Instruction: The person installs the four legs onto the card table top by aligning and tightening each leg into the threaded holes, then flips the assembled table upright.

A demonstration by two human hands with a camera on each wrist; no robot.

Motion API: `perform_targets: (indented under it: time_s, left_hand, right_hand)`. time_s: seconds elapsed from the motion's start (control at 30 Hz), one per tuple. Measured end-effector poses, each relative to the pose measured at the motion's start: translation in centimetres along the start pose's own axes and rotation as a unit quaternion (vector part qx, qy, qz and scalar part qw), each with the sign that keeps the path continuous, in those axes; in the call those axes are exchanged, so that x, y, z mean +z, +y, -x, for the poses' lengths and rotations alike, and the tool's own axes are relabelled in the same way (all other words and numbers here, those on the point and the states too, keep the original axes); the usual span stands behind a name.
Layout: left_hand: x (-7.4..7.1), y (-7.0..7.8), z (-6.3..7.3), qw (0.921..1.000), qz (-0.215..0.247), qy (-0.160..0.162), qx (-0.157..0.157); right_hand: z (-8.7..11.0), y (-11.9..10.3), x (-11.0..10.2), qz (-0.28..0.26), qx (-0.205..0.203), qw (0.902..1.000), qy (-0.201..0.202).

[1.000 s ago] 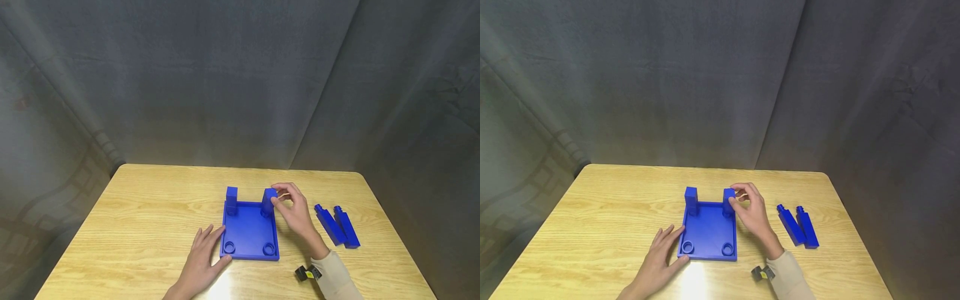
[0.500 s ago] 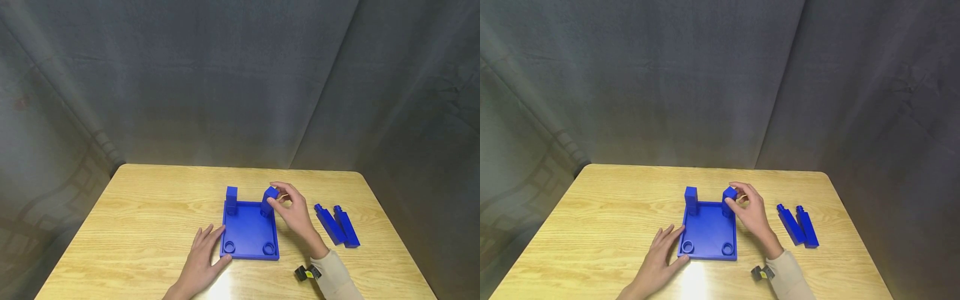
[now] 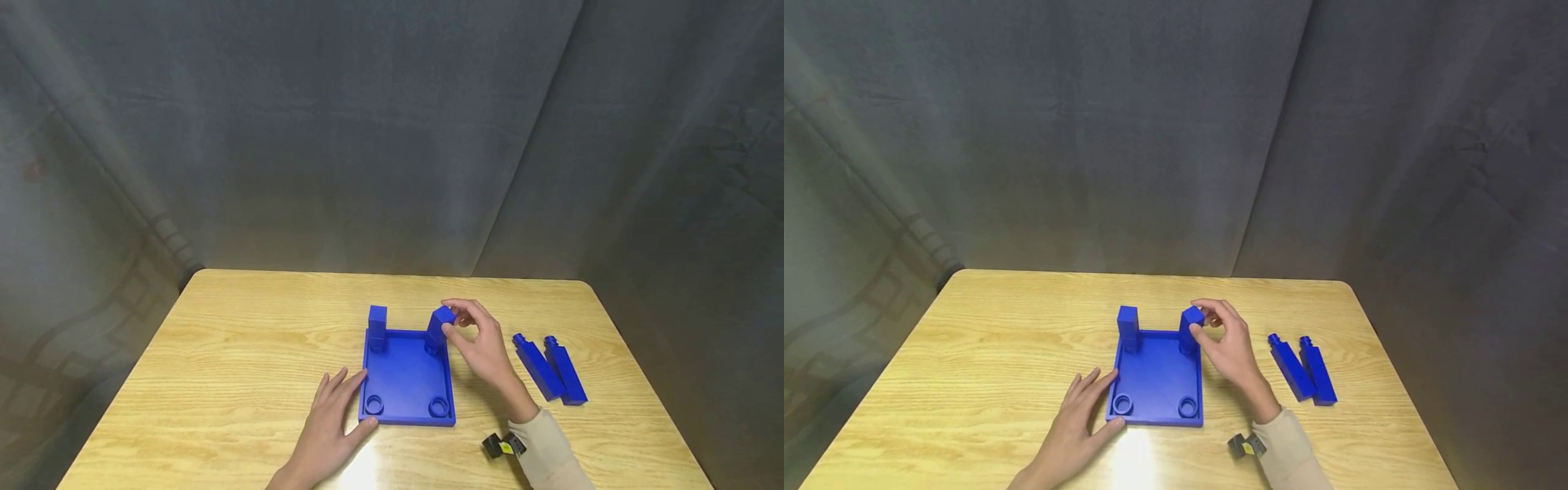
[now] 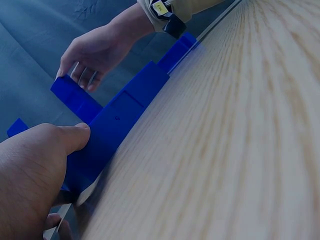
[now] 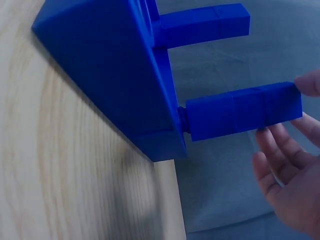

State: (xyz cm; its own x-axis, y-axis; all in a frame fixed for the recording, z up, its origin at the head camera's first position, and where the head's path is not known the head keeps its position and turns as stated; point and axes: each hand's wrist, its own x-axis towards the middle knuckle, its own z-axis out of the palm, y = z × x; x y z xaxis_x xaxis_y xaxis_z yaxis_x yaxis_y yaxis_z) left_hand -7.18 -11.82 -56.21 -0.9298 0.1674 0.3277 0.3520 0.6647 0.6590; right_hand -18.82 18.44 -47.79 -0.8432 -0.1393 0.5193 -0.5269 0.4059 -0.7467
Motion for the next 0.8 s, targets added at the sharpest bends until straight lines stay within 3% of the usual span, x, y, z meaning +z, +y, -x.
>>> perform_targets:
  time_s: [0.27, 0.37, 0.63, 0.8]
  left_hand:
    - [0.09, -0.12, 0.01, 1.0000, -0.003, 0.002, 0.003]
    - [0.10, -0.16, 0.01, 1.0000, -0.003, 0.001, 0.002]
    - [0.10, -0.21, 0.10, 1.0000, -0.002, 0.000, -0.002]
    - [0.11, -0.17, 0.08, 1.0000, -0.003, 0.003, -0.001]
  right_hand:
    - [0.14, -0.26, 0.32, -0.001, 0.085, 0.9964, 0.010]
    - [0.17, -0.22, 0.44, 0.005, 0.098, 0.9952, 0.007]
    - [0.08, 0.23, 0.32, 0.033, 0.036, 0.9987, -0.012]
    - [-0.02, 0.19, -0.08, 0.034, 0.035, 0.9985, -0.023]
